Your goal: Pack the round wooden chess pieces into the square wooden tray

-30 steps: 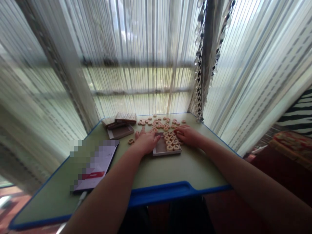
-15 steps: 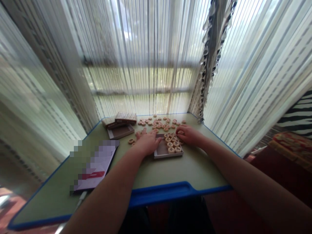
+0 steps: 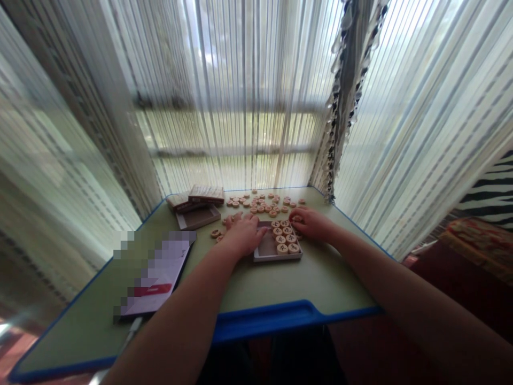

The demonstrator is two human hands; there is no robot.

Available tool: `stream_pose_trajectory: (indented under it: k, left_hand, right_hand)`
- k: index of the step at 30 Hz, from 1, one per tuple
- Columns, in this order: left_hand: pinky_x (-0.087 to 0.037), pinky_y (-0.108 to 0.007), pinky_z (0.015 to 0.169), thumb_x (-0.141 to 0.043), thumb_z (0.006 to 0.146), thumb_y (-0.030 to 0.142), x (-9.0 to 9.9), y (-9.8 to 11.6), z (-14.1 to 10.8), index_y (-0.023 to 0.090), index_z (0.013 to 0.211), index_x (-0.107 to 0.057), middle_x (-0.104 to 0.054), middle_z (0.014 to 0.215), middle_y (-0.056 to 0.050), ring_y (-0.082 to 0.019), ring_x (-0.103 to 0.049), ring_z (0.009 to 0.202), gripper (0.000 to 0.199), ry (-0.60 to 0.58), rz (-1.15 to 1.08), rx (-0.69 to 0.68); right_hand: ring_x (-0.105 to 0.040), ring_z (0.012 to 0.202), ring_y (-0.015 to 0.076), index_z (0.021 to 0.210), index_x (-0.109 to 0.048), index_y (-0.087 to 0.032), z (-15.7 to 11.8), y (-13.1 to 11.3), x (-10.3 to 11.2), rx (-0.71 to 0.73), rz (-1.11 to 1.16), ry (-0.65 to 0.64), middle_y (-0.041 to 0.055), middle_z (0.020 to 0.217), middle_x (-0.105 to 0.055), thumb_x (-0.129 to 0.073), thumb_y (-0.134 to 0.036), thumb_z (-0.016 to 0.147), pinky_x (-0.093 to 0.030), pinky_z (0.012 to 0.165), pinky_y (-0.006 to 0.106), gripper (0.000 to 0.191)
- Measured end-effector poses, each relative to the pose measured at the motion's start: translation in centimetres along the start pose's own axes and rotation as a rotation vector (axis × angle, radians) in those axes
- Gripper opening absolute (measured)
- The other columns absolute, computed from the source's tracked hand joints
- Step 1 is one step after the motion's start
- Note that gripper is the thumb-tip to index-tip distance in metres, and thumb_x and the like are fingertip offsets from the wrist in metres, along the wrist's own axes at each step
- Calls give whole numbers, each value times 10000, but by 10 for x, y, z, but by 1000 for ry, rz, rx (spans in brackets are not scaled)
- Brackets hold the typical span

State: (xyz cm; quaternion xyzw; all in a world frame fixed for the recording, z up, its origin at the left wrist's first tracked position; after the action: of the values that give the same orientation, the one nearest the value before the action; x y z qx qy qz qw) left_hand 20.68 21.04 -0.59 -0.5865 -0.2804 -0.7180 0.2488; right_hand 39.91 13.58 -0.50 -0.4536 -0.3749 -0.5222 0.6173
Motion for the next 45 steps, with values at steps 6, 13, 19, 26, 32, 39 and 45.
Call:
stream_pose_trajectory:
  k: [6, 13, 19, 26, 32, 39, 45]
  left_hand:
    - [-266, -470, 972, -296, 826, 542, 4, 1, -2, 176, 1178, -507, -481, 1239, -144, -324, -380, 1165, 550, 32, 44, 26]
    - [-277, -496, 942, -254, 830, 567, 12, 2, -6, 166, 1051, -598, -551, 1166, -143, -341, -432, 1112, 573, 51, 57, 22]
    - [-256, -504, 967, -346, 816, 544, 13, 3, -6, 187, 1161, -518, -580, 1149, -135, -328, -421, 1148, 525, 51, 47, 43]
    - [-284, -523, 939, -358, 819, 533, 10, 4, -5, 213, 1103, -553, -575, 1174, -108, -326, -430, 1133, 470, 62, 49, -1]
    - [-284, -527, 939, -353, 813, 560, 10, -1, -4, 212, 1113, -554, -579, 1164, -106, -331, -432, 1128, 501, 34, 52, 33]
    - [-312, -494, 937, -331, 822, 551, 9, -2, -4, 204, 1141, -526, -565, 1187, -113, -320, -443, 1131, 510, 8, 63, 26]
    - [-333, -398, 954, -249, 829, 600, 2, -5, 1, 162, 1216, -462, -529, 1233, -153, -282, -429, 1185, 622, -16, 12, 24]
  right_hand:
    - [-517, 1069, 241, 1078, -599, -135, 1, 2, -2, 29, -38, 18, 128, 1130, -588, -499, -286, 780, -381, 942, 339, 349]
    - [-553, 1010, 220, 893, -668, -146, 1, 0, 2, 41, -63, 5, 107, 1028, -639, -517, -319, 789, -397, 916, 314, 253]
    - [-557, 1020, 231, 856, -675, -144, 2, 0, 4, -53, -75, -13, 105, 1024, -648, -553, -389, 777, -396, 916, 317, 285]
    - [-406, 1212, 283, 1077, -612, -122, 1, 2, -1, -90, -63, -13, 155, 1271, -499, -546, -418, 775, -318, 1006, 387, 427]
    - [-378, 1234, 283, 1143, -584, -131, 0, 0, -1, -73, -35, -8, 142, 1304, -469, -547, -372, 775, -281, 1033, 404, 441]
    - [-429, 1202, 260, 996, -663, -180, 2, 0, -1, 9, -24, 5, 121, 1184, -572, -525, -328, 802, -301, 1017, 409, 281]
    - [-426, 1210, 266, 1059, -649, -196, 2, 3, 0, -59, -23, 8, 111, 1253, -528, -533, -332, 796, -317, 1017, 406, 318]
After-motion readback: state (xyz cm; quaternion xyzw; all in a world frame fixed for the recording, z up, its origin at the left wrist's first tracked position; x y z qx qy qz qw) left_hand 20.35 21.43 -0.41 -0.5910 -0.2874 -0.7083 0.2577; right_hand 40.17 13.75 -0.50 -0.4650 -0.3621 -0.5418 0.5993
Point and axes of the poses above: each hand's wrist, its own z-axis towards the middle knuckle, its own x-axis out of the back of the hand, y = z × x, the point moved 3 cm from there along z, towards the middle knuckle
